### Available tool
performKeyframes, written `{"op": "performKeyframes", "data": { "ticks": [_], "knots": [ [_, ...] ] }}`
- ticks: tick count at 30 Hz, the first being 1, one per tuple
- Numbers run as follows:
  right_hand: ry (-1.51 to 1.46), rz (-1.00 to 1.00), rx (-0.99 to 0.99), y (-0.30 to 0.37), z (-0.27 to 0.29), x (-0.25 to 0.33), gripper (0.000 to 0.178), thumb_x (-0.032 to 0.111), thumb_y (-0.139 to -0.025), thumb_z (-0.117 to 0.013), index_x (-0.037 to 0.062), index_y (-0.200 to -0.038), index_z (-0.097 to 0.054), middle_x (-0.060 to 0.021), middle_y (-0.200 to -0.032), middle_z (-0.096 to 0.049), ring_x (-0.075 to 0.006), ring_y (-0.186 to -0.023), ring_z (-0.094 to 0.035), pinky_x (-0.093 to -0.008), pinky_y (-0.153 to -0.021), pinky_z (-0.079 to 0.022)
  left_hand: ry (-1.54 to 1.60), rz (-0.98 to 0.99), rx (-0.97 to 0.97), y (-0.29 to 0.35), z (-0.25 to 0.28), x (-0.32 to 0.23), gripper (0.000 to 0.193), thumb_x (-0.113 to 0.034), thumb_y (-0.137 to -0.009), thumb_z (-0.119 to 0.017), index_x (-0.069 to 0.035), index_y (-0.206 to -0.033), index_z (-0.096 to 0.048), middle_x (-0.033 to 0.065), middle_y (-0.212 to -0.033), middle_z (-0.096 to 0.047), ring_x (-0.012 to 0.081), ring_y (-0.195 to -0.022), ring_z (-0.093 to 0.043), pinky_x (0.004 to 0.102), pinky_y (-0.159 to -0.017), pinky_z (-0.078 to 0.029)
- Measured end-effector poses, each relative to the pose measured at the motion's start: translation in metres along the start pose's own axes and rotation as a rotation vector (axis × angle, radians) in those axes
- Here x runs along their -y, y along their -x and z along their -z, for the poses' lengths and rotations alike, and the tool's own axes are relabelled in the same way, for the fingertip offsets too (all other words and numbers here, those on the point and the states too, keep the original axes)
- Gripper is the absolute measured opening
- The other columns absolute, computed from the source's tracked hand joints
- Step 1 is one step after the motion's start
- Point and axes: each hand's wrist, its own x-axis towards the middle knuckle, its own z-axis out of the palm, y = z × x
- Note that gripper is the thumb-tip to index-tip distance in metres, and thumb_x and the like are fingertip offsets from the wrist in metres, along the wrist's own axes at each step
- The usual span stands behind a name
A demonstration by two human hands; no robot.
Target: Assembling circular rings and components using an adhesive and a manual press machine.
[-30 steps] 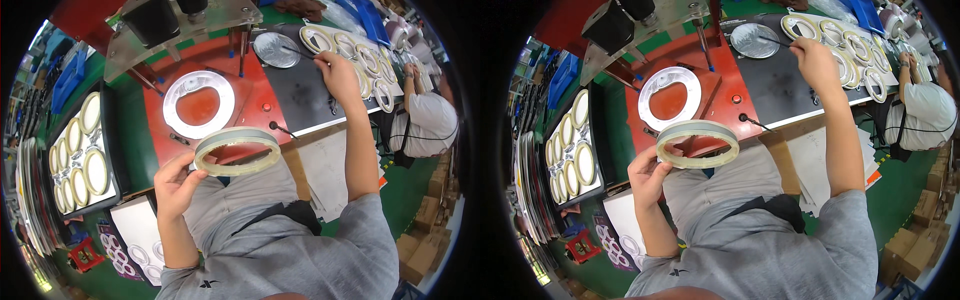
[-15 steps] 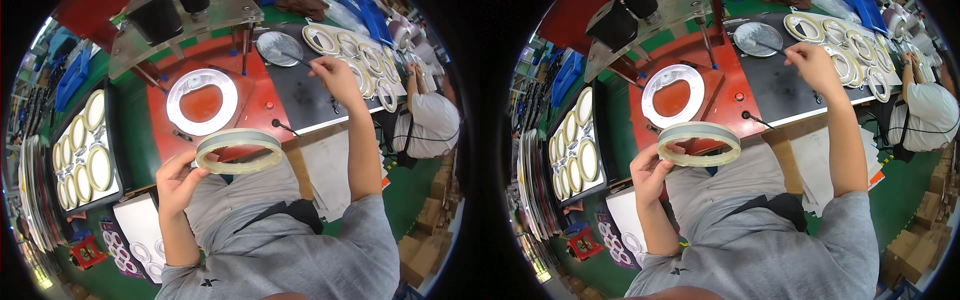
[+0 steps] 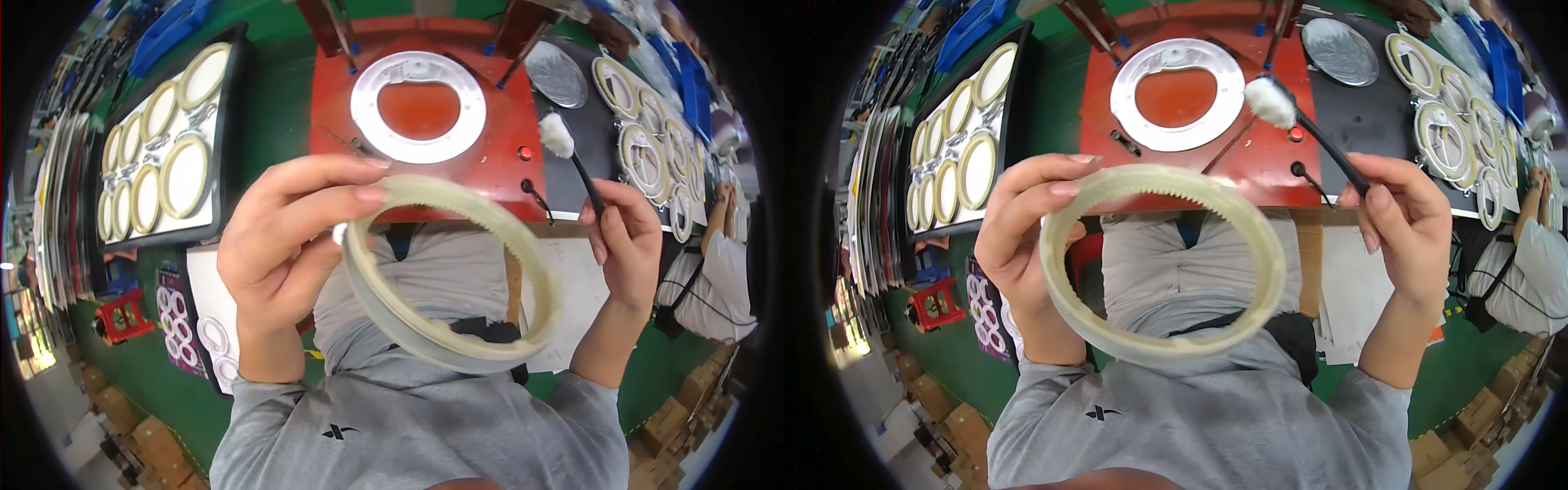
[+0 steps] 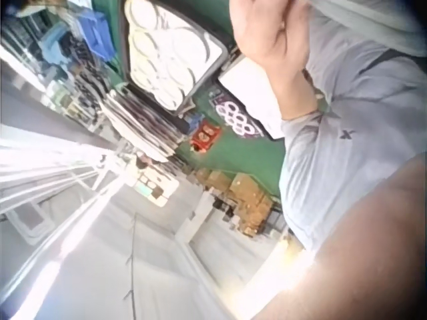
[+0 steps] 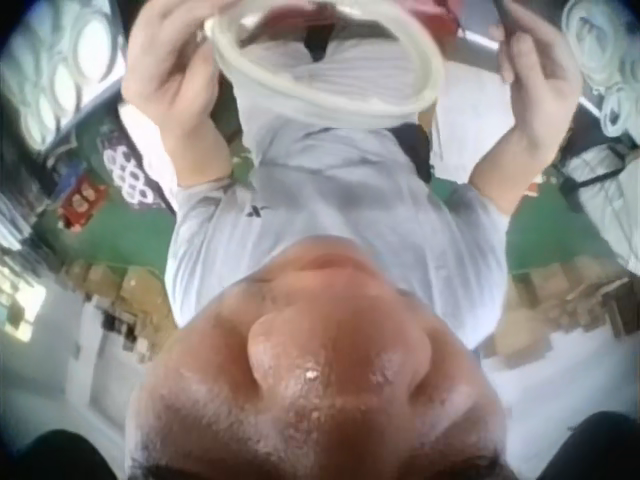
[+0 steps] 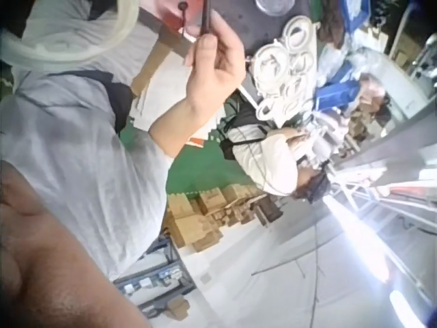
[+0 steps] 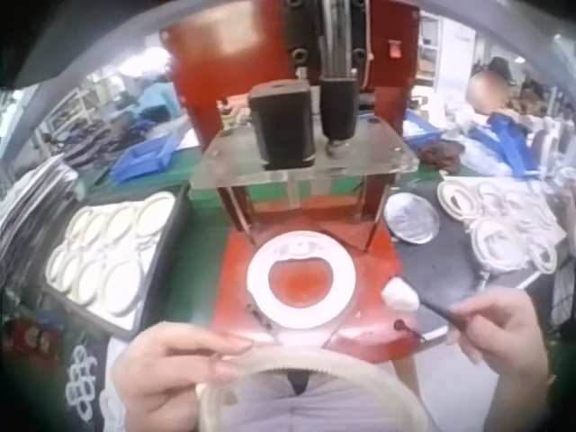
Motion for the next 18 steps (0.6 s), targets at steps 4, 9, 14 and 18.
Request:
{"op": "performKeyframes", "data": {
  "ticks": [4, 9, 14, 18],
  "knots": [
    [0.133, 0.116, 0.012, 0.002, -0.031, 0.021, 0.024, 0.003, -0.096, -0.064, -0.0059, -0.118, -0.069, -0.0136, -0.095, -0.07, -0.007, -0.062, -0.054, -0.0184, -0.055, -0.04, -0.015, -0.051, -0.01, -0.001, 0.001, -0.003, 0.031, 0.007, -0.077, -0.067, 0.008, -0.107, -0.073, 0.024, -0.117, -0.067, 0.0289, -0.1, -0.069, 0.0333, -0.085, -0.055],
    [0.488, 0.258, 0.104, -0.005, -0.047, 0.042, 0.027, -0.007, -0.084, -0.068, -0.0048, -0.111, -0.073, -0.0141, -0.094, -0.07, -0.0135, -0.078, -0.064, -0.0212, -0.058, -0.043, 0.026, -0.056, -0.038, 0.008, 0.0, -0.002, 0.031, 0.009, -0.078, -0.065, 0.008, -0.108, -0.072, 0.0248, -0.118, -0.066, 0.0289, -0.1, -0.069, 0.0343, -0.085, -0.055],
    [0.6, 0.406, 0.197, -0.016, -0.071, 0.036, 0.025, -0.012, -0.082, -0.063, -0.0072, -0.105, -0.072, -0.0138, -0.092, -0.066, -0.0157, -0.076, -0.061, -0.0241, -0.066, -0.046, 0.108, -0.025, -0.044, 0.017, 0.007, 0.0, 0.031, 0.009, -0.079, -0.061, 0.009, -0.108, -0.071, 0.0253, -0.117, -0.065, 0.0296, -0.102, -0.069, 0.0339, -0.086, -0.057],
    [0.623, 0.364, 0.13, -0.01, -0.082, 0.052, 0.028, -0.014, -0.08, -0.061, -0.0072, -0.105, -0.072, -0.0137, -0.092, -0.066, -0.019, -0.079, -0.062, -0.0258, -0.069, -0.047, 0.034, -0.033, -0.025, 0.017, 0.018, -0.004, 0.026, -0.001, -0.082, -0.068, 0.005, -0.107, -0.068, 0.025, -0.115, -0.064, 0.0351, -0.102, -0.069, 0.0428, -0.088, -0.059]
  ]
}}
